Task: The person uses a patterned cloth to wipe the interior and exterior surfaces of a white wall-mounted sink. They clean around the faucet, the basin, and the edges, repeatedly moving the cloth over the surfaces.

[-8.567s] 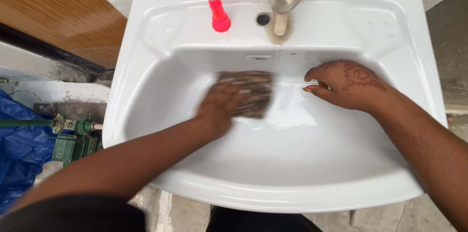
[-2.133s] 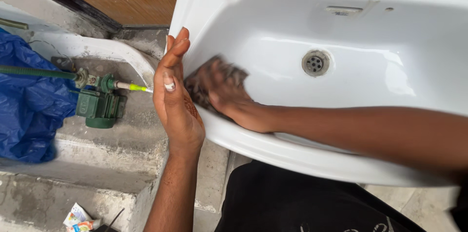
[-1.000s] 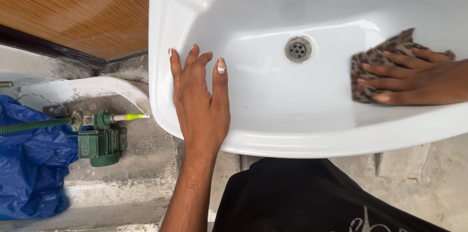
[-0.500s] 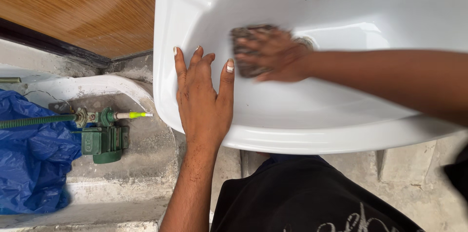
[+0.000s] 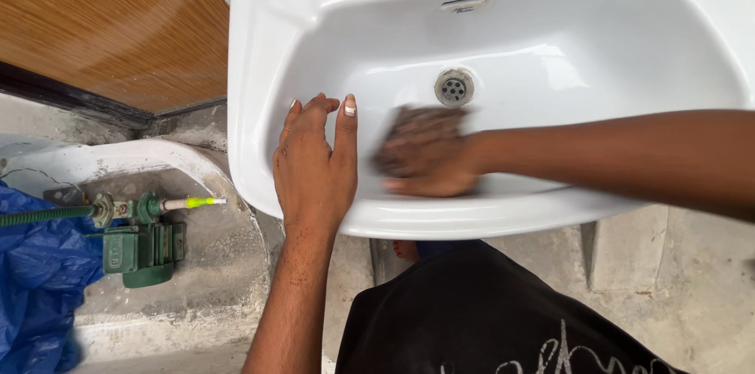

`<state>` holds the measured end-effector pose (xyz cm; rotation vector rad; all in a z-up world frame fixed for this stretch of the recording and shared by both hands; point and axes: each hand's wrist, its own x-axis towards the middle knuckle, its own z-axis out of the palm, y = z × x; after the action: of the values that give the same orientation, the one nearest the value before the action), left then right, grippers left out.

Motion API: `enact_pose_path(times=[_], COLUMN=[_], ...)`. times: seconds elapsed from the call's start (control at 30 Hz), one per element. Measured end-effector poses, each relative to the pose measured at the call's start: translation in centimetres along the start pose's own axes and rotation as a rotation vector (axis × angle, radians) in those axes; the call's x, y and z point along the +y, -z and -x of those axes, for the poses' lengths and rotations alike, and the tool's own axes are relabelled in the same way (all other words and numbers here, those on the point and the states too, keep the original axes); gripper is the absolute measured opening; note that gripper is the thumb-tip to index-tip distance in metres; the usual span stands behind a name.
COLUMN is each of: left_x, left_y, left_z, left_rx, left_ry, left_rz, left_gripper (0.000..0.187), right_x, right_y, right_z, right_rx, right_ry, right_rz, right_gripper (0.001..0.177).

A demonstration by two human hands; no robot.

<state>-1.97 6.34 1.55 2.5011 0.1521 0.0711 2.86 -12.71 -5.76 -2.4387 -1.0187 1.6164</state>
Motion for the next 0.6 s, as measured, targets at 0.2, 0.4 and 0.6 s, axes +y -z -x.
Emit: enact_pose_path(times=[0.2,0.4,0.6], left_x=[0.2,0.0,-0.3], left_y=[0.6,0.4,0.2], left_z=[0.1,0.0,-0.1], left_rx=[-0.055,-0.055,-0.020], left_ry=[0.050,0.048,-0.009], left_rz=[0.024,0.032,0.093], left_gripper=[0.064,0.064,0.062], right_x=[-5.2,8.8,9.6], right_y=[2.5,-2.1,-3.1], right_z=[2.4,14.4,15.4], right_rx=[-0.014,-0.225,-0.157], right_ry=[0.331,-0.200,-0.401], right_rz=[-0.508,-0.305,-0.036], right_gripper=[0.099,0.094,0.084])
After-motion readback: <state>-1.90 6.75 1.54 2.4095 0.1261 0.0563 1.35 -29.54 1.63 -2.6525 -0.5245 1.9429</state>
